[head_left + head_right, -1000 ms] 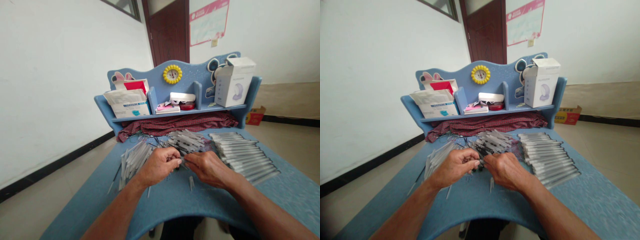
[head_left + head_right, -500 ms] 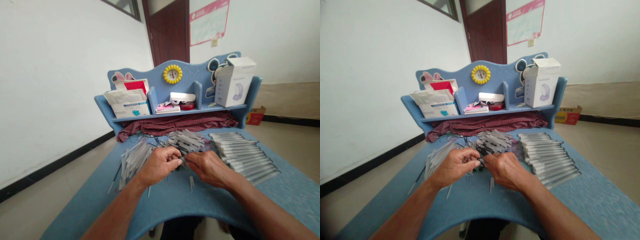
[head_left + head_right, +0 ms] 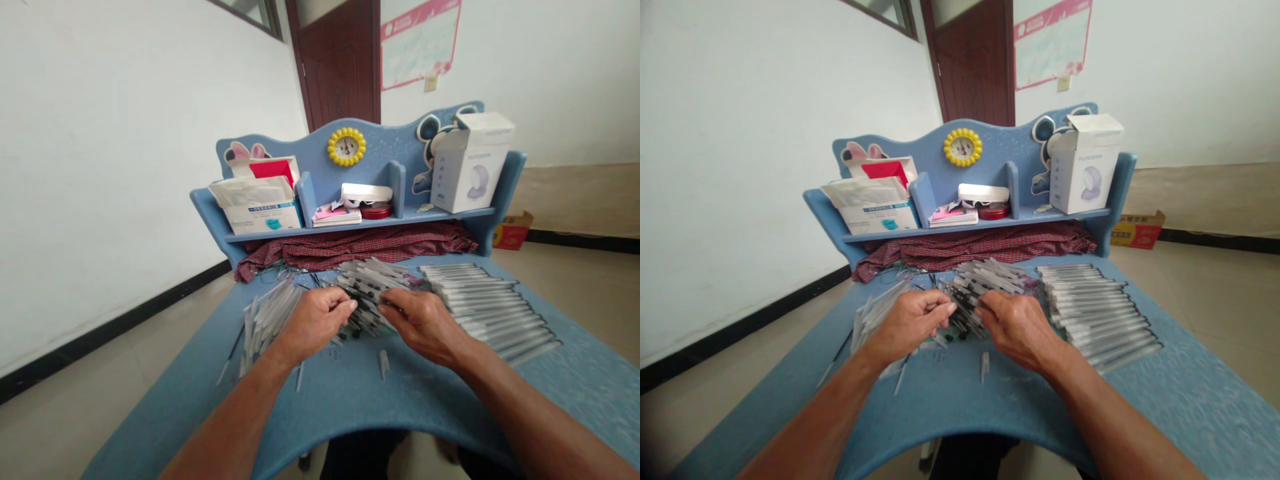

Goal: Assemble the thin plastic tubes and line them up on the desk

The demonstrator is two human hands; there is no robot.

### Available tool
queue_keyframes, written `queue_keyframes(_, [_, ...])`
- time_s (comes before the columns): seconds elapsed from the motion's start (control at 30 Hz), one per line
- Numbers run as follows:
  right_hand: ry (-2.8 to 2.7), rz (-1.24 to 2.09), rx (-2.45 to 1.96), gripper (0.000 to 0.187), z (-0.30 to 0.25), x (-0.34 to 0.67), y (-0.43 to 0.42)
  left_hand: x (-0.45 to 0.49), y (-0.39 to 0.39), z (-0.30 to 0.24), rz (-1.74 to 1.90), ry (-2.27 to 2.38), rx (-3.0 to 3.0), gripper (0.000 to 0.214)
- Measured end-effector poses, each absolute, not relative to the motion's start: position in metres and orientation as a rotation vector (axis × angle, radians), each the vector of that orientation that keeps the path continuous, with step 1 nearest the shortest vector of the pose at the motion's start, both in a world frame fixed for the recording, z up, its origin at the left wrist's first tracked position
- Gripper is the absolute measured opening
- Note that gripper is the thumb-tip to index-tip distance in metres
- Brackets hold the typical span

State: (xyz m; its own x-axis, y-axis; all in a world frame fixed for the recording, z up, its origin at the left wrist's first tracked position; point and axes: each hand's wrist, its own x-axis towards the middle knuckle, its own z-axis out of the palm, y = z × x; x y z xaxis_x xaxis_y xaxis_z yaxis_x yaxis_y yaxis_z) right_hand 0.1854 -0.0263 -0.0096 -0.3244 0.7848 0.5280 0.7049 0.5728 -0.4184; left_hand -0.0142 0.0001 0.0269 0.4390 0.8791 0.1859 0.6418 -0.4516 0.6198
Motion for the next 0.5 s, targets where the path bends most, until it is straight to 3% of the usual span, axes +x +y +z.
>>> queue_keyframes(0.23, [-1.874,0.254,-1.150,0.015,-0.007,0.186,-0.025,-0.013,0.005,0.017,0.413,1.352,2.435,0.022])
queue_keyframes(0.5, [-1.610,0.607,-1.099,0.028,-0.007,0.187,-0.025,0.012,-0.016,0.001,0.236,1.244,2.491,0.026])
